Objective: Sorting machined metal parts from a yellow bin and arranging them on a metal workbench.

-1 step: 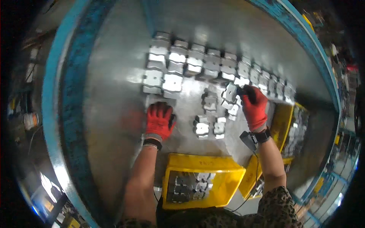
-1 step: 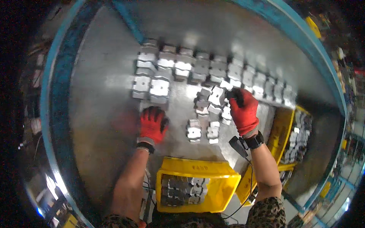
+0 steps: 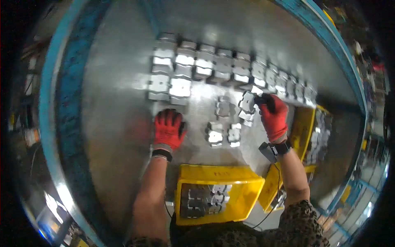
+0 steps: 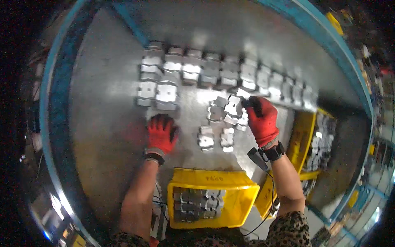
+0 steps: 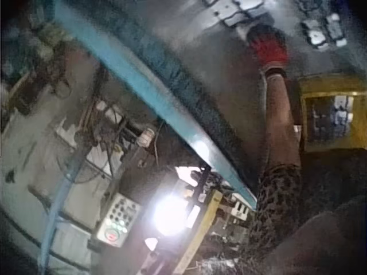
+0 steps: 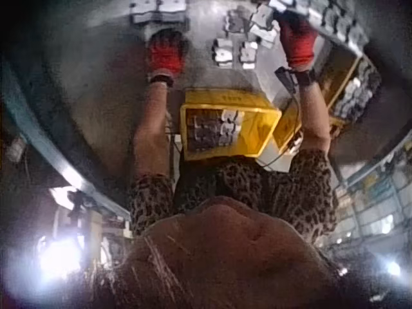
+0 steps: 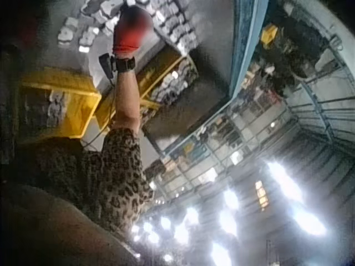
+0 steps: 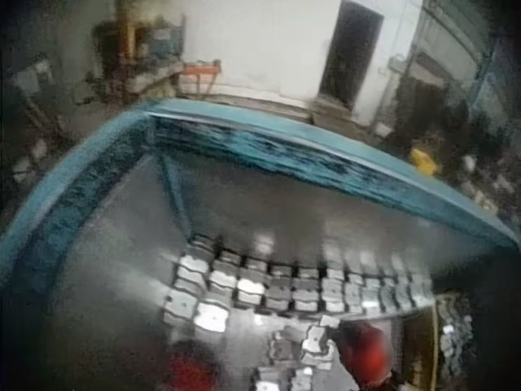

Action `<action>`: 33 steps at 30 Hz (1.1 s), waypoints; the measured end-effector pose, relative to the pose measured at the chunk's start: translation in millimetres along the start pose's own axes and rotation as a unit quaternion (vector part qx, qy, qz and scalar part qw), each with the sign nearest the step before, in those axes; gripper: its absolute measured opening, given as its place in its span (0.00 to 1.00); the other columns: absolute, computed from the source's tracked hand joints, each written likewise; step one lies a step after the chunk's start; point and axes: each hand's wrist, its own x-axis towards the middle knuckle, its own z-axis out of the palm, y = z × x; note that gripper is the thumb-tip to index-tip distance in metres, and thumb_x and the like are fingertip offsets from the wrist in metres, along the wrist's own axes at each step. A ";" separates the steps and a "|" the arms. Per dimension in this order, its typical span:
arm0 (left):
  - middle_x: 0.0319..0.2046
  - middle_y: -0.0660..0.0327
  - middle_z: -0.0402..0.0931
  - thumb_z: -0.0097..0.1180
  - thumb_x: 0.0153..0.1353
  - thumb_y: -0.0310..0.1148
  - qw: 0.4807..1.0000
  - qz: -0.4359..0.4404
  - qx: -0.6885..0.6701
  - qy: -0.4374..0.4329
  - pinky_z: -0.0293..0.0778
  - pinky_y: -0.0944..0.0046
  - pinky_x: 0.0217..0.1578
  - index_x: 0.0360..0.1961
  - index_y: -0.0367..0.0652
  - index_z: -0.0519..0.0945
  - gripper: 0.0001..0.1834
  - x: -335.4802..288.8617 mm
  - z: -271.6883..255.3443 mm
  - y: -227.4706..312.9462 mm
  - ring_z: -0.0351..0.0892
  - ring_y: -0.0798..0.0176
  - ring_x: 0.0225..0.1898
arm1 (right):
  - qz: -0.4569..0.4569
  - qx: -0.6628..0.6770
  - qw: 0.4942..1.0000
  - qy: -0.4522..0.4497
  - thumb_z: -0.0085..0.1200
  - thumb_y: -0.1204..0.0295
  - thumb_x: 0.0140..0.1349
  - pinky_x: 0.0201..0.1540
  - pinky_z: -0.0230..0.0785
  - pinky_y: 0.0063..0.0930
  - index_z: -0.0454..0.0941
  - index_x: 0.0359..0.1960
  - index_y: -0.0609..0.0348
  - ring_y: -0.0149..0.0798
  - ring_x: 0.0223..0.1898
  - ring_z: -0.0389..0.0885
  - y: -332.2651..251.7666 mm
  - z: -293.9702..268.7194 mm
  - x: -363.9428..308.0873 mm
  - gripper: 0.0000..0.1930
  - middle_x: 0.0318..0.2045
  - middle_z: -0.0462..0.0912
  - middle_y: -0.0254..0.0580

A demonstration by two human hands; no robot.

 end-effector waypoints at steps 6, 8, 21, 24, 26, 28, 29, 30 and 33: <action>0.78 0.46 0.66 0.68 0.65 0.57 0.998 -0.027 0.048 -0.021 0.50 0.28 0.83 0.74 0.49 0.77 0.40 -4.8 14.7 -2.4 0.60 0.32 0.81 | 0.053 -0.131 0.990 -0.007 0.71 0.71 0.67 0.49 0.84 0.45 0.89 0.53 0.59 0.55 0.44 0.93 98.3 -67.0 -90.2 0.14 0.45 0.92 0.54; 0.79 0.45 0.65 0.67 0.66 0.57 0.997 -0.034 0.071 -0.015 0.48 0.29 0.84 0.76 0.49 0.76 0.41 -5.7 19.9 -1.5 0.58 0.31 0.81 | 0.094 -0.091 0.991 -0.008 0.70 0.68 0.68 0.48 0.84 0.48 0.89 0.52 0.58 0.59 0.44 0.91 129.0 -71.5 -105.1 0.13 0.45 0.91 0.54; 0.79 0.45 0.67 0.64 0.71 0.54 0.996 -0.029 0.085 0.019 0.50 0.30 0.83 0.75 0.50 0.75 0.37 -5.7 17.2 -5.3 0.59 0.31 0.81 | 0.083 -0.340 0.932 -0.091 0.70 0.60 0.67 0.48 0.83 0.54 0.85 0.51 0.49 0.61 0.46 0.90 152.5 -60.6 -126.0 0.15 0.47 0.90 0.51; 0.78 0.46 0.67 0.64 0.71 0.53 0.996 -0.024 0.082 0.023 0.51 0.30 0.82 0.75 0.50 0.76 0.36 -3.7 14.5 -1.3 0.60 0.32 0.80 | 0.130 -0.280 0.950 -0.044 0.76 0.61 0.60 0.50 0.83 0.55 0.84 0.54 0.50 0.63 0.46 0.90 147.6 -61.2 -122.5 0.22 0.48 0.88 0.50; 0.78 0.47 0.68 0.64 0.71 0.52 0.996 -0.019 0.082 0.026 0.52 0.30 0.82 0.74 0.50 0.76 0.35 -2.9 13.5 1.9 0.61 0.32 0.80 | 0.073 -0.245 0.967 -0.008 0.79 0.61 0.57 0.53 0.84 0.52 0.85 0.58 0.49 0.61 0.49 0.90 145.9 -60.0 -110.6 0.27 0.50 0.87 0.51; 0.78 0.48 0.68 0.64 0.72 0.52 0.996 -0.015 0.085 0.030 0.52 0.30 0.81 0.74 0.50 0.76 0.34 -3.3 12.8 2.8 0.61 0.33 0.80 | 0.080 -0.245 0.965 -0.050 0.74 0.61 0.63 0.54 0.83 0.55 0.85 0.57 0.50 0.63 0.52 0.89 149.1 -60.4 -100.2 0.22 0.55 0.86 0.55; 0.80 0.45 0.65 0.62 0.72 0.53 0.995 -0.023 0.094 0.007 0.50 0.31 0.82 0.77 0.49 0.73 0.37 -2.2 12.7 3.9 0.59 0.32 0.81 | 0.084 -0.271 0.956 -0.079 0.73 0.61 0.64 0.54 0.83 0.54 0.86 0.56 0.50 0.62 0.52 0.89 155.0 -60.2 -95.5 0.20 0.54 0.86 0.54; 0.80 0.44 0.64 0.62 0.73 0.54 0.995 -0.027 0.098 -0.004 0.50 0.31 0.83 0.79 0.48 0.72 0.39 -0.8 13.5 5.9 0.57 0.32 0.82 | 0.088 -0.297 0.945 -0.108 0.72 0.60 0.65 0.54 0.83 0.54 0.86 0.55 0.49 0.62 0.52 0.89 159.9 -61.1 -94.4 0.19 0.53 0.86 0.53; 0.80 0.44 0.63 0.62 0.73 0.53 0.994 -0.035 0.101 -0.004 0.49 0.31 0.83 0.80 0.48 0.71 0.39 -3.5 11.4 3.0 0.57 0.33 0.83 | 0.086 -0.281 0.951 -0.099 0.69 0.61 0.68 0.53 0.84 0.53 0.87 0.53 0.48 0.61 0.50 0.89 149.7 -52.9 -93.8 0.15 0.50 0.86 0.50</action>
